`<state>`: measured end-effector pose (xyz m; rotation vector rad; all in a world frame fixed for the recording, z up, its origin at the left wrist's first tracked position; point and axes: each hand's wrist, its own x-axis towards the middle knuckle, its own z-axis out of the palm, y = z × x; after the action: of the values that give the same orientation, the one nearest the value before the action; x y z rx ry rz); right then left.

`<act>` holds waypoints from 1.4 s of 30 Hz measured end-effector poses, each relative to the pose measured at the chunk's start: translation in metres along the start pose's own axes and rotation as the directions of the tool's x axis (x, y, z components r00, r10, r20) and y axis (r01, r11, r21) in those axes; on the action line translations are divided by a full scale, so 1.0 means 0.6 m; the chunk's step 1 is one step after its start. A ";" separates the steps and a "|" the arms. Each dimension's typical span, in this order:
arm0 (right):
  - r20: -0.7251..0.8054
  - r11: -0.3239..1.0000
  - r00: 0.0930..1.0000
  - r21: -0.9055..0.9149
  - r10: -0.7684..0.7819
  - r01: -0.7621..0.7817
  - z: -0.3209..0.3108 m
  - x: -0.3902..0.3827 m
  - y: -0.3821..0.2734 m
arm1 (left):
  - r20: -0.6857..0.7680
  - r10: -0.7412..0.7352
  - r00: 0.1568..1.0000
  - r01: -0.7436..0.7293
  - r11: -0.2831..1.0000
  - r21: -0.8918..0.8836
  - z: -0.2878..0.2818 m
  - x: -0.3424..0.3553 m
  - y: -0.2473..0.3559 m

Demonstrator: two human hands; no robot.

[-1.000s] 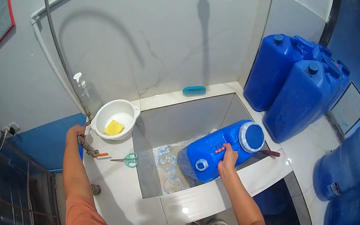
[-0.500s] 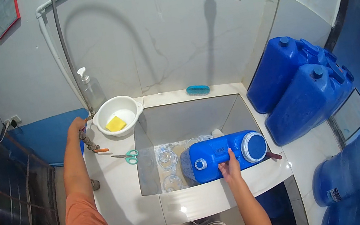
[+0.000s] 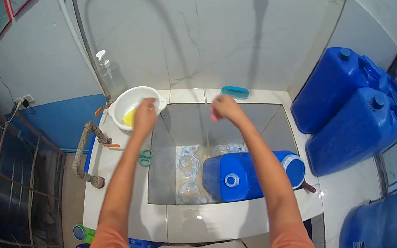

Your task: The person rinses a water jug with water, then cleans a blue container with a sponge and soapy water in a sink, rinsing it afterwards.

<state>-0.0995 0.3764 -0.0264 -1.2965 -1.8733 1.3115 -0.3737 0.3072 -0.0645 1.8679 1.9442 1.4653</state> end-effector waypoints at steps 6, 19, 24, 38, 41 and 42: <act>0.084 0.967 0.988 0.208 0.133 -0.147 0.084 0.134 -0.031 | 0.581 -0.447 0.681 0.730 0.342 -0.592 0.169 -0.007 0.039; 0.151 0.971 0.979 0.171 0.140 -0.166 0.026 0.041 0.005 | 0.345 -0.383 0.857 -0.022 0.641 0.767 -0.032 -0.239 0.049; 0.255 0.967 0.959 0.185 0.126 -0.176 0.032 -0.065 0.034 | 0.410 -0.043 0.911 -0.289 0.644 0.709 -0.052 -0.291 -0.047; 0.218 0.036 0.975 0.976 -0.045 -0.216 0.069 -0.336 0.083 | 0.157 0.588 0.794 -0.490 0.771 -0.408 0.074 -0.273 0.285; 0.111 0.047 0.994 0.993 0.006 -0.112 0.055 -0.368 0.082 | 0.195 0.643 0.741 -0.497 0.720 -0.485 0.099 -0.282 0.299; 0.069 0.061 0.997 0.996 0.021 -0.070 0.055 -0.376 0.082 | 0.225 0.669 0.708 -0.501 0.701 -0.508 0.103 -0.285 0.300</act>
<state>-0.0122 0.1628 -0.0595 -0.4545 -0.3934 2.0455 -0.1584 0.1691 -0.0723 2.4407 0.7682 1.3124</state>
